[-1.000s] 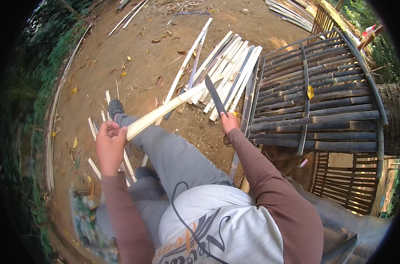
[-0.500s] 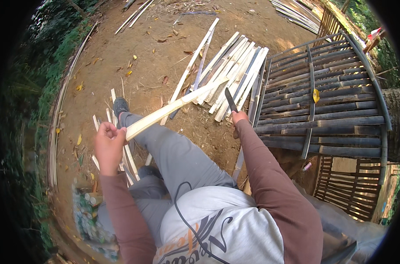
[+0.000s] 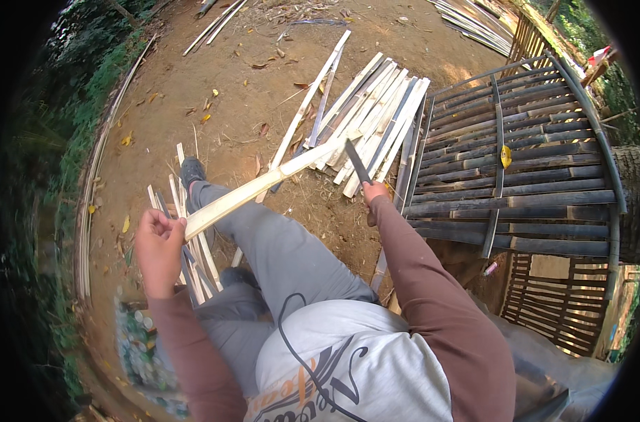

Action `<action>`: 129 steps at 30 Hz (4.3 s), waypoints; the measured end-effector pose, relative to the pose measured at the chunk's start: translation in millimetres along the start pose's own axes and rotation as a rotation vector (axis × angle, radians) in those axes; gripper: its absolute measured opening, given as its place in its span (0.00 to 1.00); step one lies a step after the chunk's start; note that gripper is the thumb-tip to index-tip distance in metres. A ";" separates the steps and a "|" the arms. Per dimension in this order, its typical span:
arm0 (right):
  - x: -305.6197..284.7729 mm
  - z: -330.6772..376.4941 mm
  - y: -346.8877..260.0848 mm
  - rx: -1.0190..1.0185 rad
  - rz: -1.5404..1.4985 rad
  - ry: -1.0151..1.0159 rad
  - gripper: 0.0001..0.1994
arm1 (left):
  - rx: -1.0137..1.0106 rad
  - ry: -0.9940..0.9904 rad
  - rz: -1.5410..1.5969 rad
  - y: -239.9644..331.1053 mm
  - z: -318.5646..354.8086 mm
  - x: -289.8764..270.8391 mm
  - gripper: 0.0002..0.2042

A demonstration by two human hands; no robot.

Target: The person uses a machete to shave and trim a long bamboo strip held by hand, scraping the blade along the length of the wood to smooth it.

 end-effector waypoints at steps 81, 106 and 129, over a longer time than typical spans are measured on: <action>50.9 208.4 -97.4 -0.690 0.559 -0.330 0.28 | -0.826 -0.782 -0.035 -87.7 121.4 18.5 0.18; 47.7 223.6 -92.4 -0.787 0.523 -0.442 0.29 | -0.844 -0.792 0.045 -75.3 143.1 6.5 0.19; 59.6 202.0 -91.1 -0.708 0.535 -0.430 0.28 | -0.977 -0.695 0.253 -93.8 159.9 -0.1 0.15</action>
Point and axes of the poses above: each hand's wrist, its own z-axis away from the middle knuckle, its own x-axis out of the palm, y = z × x, the point moved 6 cm from there along -z, towards the middle knuckle, and after that the axes turned 4 degrees about -z, right-handed, at the moved point
